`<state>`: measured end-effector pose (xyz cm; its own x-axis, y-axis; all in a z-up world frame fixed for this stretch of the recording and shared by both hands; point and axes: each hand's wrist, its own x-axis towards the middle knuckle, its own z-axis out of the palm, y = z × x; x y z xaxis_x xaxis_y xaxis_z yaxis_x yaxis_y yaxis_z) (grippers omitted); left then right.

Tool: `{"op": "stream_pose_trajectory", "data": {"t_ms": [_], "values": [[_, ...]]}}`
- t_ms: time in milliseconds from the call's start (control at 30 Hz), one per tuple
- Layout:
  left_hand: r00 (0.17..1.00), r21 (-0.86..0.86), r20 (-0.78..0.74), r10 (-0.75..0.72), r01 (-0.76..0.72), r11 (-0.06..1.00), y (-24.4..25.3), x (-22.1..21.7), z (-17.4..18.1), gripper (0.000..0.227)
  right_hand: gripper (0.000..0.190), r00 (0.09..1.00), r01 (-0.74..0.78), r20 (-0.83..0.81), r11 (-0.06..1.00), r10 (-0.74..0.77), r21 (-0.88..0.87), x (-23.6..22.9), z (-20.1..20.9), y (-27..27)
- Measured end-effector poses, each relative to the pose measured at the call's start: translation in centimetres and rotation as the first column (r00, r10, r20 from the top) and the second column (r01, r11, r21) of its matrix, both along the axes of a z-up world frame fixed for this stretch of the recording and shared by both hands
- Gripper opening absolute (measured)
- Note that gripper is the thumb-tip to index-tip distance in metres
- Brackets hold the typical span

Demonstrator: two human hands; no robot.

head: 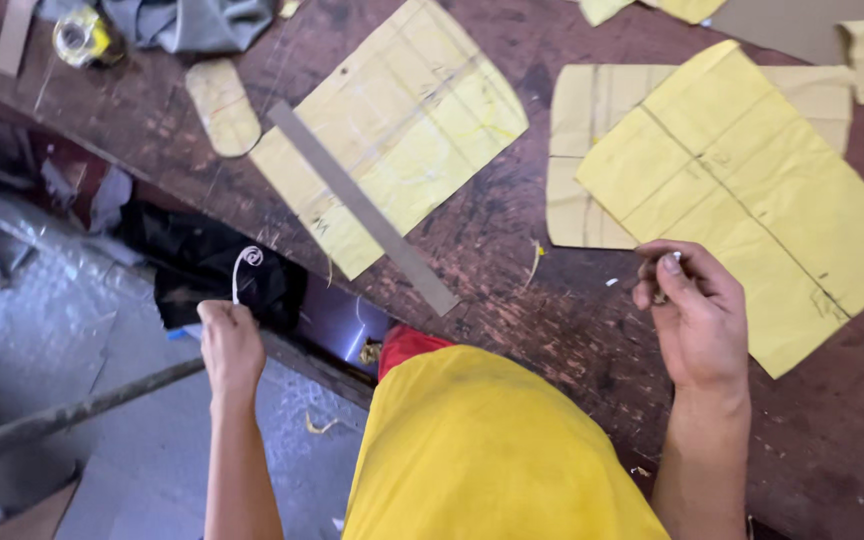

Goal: The person uses a ruler and chalk to draw straight lines on yellow paper patterns laid on a wooden workbench. They reposition the ruler multiple times and mark lines along its edge, then use a small triangular template to draw curved sections on the same paper.

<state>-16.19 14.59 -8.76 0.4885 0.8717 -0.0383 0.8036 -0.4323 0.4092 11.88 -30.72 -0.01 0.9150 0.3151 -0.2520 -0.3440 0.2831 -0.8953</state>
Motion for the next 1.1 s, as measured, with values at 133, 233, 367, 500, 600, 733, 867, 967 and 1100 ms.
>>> {"op": "stream_pose_trajectory", "data": {"t_ms": [133, 233, 367, 500, 600, 733, 867, 967, 1100], "values": [[0.981, 0.008, -0.140, 0.135, -0.135, 0.991, 0.0, -3.5, -3.3, 0.023, 0.016, 0.997, -0.079, 0.027, 0.997, 0.079, -0.007, -0.3, -0.8, 0.6], [0.958, -0.031, -0.209, 0.194, -0.205, 0.978, -0.6, -4.9, -4.1, 0.031, 0.013, 0.984, -0.139, 0.086, 0.973, 0.157, -0.185, -0.3, -1.7, 1.8], [0.895, -0.161, -0.375, 0.241, -0.319, 0.934, -1.4, -5.7, -4.5, 0.026, 0.016, 0.961, -0.221, -0.019, 0.722, 0.277, -0.656, -1.1, -4.3, 5.6], [0.954, -0.237, -0.197, 0.227, -0.271, 0.933, -1.8, -6.0, -4.7, 0.030, 0.015, 0.769, -0.263, 0.258, 0.657, 0.585, -0.707, -3.4, -8.3, 12.6], [0.973, -0.296, -0.002, 0.231, -0.221, 0.929, -0.8, -3.4, -4.7, 0.043, 0.024, 0.700, -0.296, 0.118, 0.437, 0.704, -0.849, -4.6, -9.5, 17.5], [0.981, -0.163, 0.149, 0.122, -0.097, 0.982, 0.2, 2.4, -4.2, 0.047, 0.058, 0.642, -0.285, -0.050, 0.177, 0.765, -0.942, -5.5, -9.4, 22.5], [0.957, -0.002, 0.259, -0.128, 0.133, 0.991, 1.2, 8.5, -3.9, 0.045, 0.063, 0.616, -0.356, -0.218, 0.020, 0.757, -0.934, -6.1, -10.1, 24.6], [0.926, 0.035, 0.300, -0.229, 0.229, 0.973, 1.7, 12.0, -3.9, 0.045, 0.052, 0.671, -0.270, -0.092, 0.127, 0.735, -0.954, -6.3, -11.5, 24.4], [0.914, 0.068, 0.320, -0.251, 0.242, 0.968, 4.0, 15.4, -3.8, 0.045, 0.022, 0.696, -0.336, -0.059, 0.252, 0.716, -0.907, -4.5, -13.6, 22.4]]}}
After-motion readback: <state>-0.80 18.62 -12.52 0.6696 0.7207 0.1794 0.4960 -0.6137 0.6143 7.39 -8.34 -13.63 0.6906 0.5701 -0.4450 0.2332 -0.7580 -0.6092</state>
